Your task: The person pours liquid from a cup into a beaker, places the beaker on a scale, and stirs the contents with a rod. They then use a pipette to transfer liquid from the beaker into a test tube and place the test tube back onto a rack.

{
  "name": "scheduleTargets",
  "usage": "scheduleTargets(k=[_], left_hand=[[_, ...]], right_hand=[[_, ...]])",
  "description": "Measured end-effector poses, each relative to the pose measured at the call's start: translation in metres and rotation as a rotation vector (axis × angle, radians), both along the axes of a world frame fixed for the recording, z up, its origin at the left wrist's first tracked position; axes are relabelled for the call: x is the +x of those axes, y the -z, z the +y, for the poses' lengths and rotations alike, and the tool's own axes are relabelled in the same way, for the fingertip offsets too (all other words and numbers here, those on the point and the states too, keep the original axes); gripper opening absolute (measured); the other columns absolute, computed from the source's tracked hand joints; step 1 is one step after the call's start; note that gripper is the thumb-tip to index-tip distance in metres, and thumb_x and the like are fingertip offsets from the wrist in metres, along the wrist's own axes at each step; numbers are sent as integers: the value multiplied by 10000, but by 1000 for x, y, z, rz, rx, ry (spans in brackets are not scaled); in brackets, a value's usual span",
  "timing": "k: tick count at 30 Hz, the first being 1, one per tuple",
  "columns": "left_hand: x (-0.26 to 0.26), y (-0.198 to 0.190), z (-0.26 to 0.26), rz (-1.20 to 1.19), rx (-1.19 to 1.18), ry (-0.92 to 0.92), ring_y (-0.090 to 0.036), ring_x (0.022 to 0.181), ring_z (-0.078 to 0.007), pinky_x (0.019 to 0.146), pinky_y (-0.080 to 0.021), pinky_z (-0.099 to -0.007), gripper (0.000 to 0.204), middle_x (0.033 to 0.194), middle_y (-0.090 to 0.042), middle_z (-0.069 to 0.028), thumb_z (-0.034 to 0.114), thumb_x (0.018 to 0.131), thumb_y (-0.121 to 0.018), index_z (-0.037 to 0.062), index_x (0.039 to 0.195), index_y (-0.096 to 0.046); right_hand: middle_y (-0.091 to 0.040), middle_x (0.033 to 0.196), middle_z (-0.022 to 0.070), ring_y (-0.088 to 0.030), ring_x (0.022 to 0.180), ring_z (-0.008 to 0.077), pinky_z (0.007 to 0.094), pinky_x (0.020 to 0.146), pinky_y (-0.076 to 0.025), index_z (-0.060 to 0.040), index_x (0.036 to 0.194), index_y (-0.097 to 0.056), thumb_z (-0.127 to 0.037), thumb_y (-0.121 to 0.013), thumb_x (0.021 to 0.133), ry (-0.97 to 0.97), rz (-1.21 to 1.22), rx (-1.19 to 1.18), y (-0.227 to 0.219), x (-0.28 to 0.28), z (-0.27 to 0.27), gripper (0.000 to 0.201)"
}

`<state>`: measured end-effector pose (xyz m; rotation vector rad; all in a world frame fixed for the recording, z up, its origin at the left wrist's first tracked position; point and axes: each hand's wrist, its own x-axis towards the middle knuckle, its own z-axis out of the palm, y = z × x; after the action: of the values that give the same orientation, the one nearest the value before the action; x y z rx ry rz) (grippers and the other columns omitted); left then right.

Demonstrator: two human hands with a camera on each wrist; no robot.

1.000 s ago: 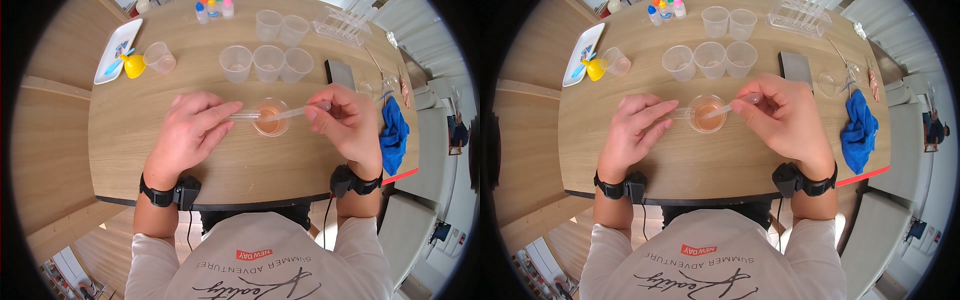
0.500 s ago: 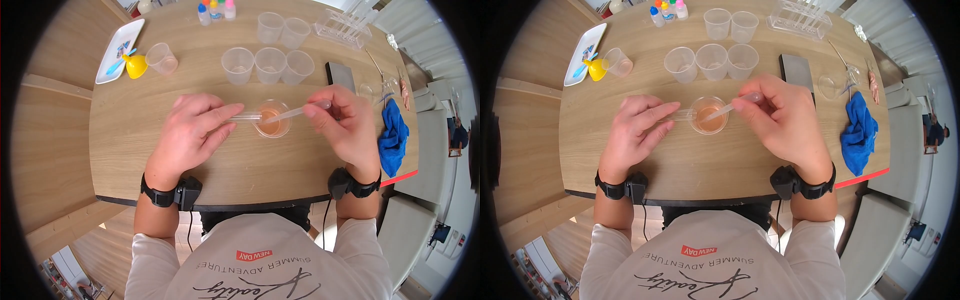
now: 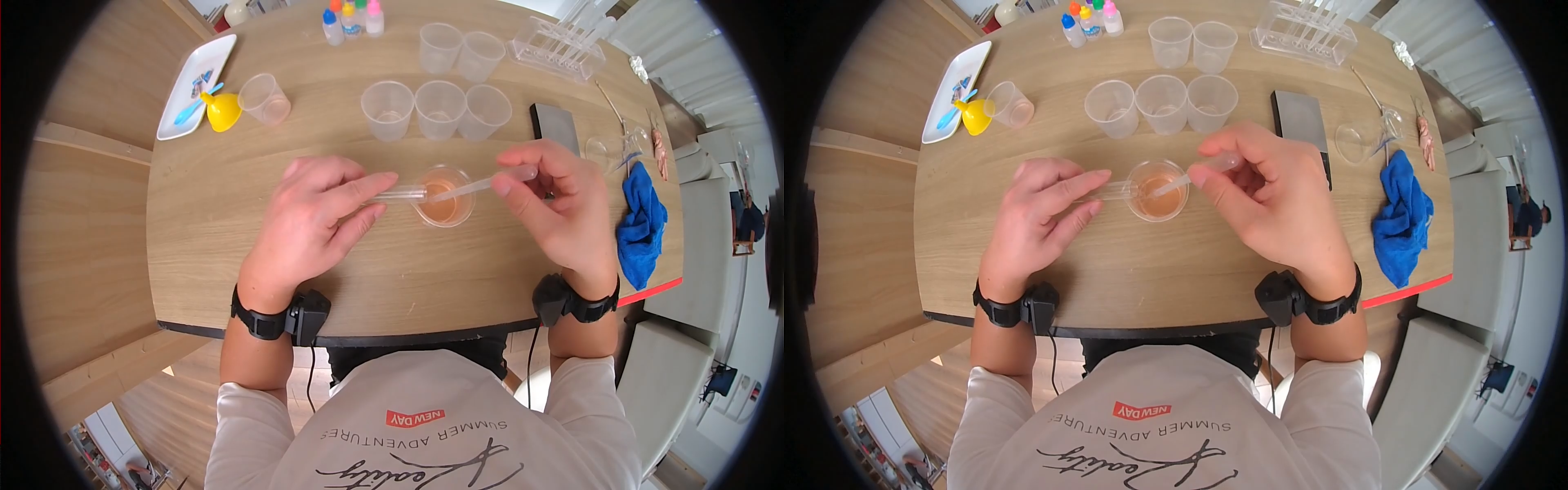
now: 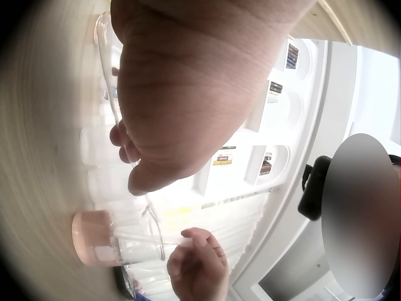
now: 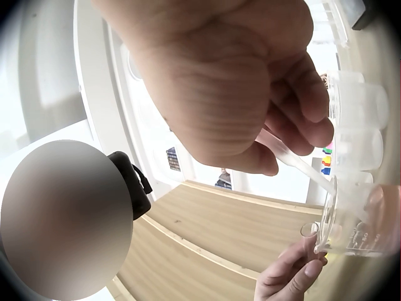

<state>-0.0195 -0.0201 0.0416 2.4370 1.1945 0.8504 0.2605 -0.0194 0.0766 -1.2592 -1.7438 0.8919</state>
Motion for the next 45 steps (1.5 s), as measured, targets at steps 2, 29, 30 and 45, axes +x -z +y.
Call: scheduleTargets(k=[2, 29, 30, 45], left_hand=[[0, 0, 0, -7, 2, -2, -584, 921, -243, 836, -464, -353, 323, 969, -660, -59, 108, 794, -787, 113, 1115, -747], [0, 2, 0, -31, 25, -1, -583, 898, -244, 821, -466, -354, 340, 947, -654, -63, 115, 778, -801, 129, 1115, -752], [0, 2, 0, -34, 28, 4, -584, 898, -244, 822, -466, -353, 339, 946, -654, -63, 115, 779, -800, 128, 1114, -752], [-1, 2, 1, -38, 26, 8, -584, 885, -244, 822, -466, -357, 337, 944, -658, -57, 113, 780, -793, 132, 1114, -750]], right_hand=[[-627, 707, 5, -546, 592, 34, 197, 534, -424, 2, 960, -676, -34, -722, 875, -23, -40, 36, 0, 2, 1, 103], [-653, 681, 24, -586, 530, 69, 186, 470, -413, -17, 929, -685, -75, -688, 931, 131, 321, -106, -7, 34, 14, 58], [-652, 680, 21, -588, 534, 69, 186, 474, -415, -17, 929, -685, -73, -689, 931, 148, 297, -99, -7, 32, 13, 56], [-618, 700, -22, -505, 602, 24, 191, 531, -372, -21, 920, -679, 31, -756, 837, 70, 181, 8, -10, 21, -1, 124]])
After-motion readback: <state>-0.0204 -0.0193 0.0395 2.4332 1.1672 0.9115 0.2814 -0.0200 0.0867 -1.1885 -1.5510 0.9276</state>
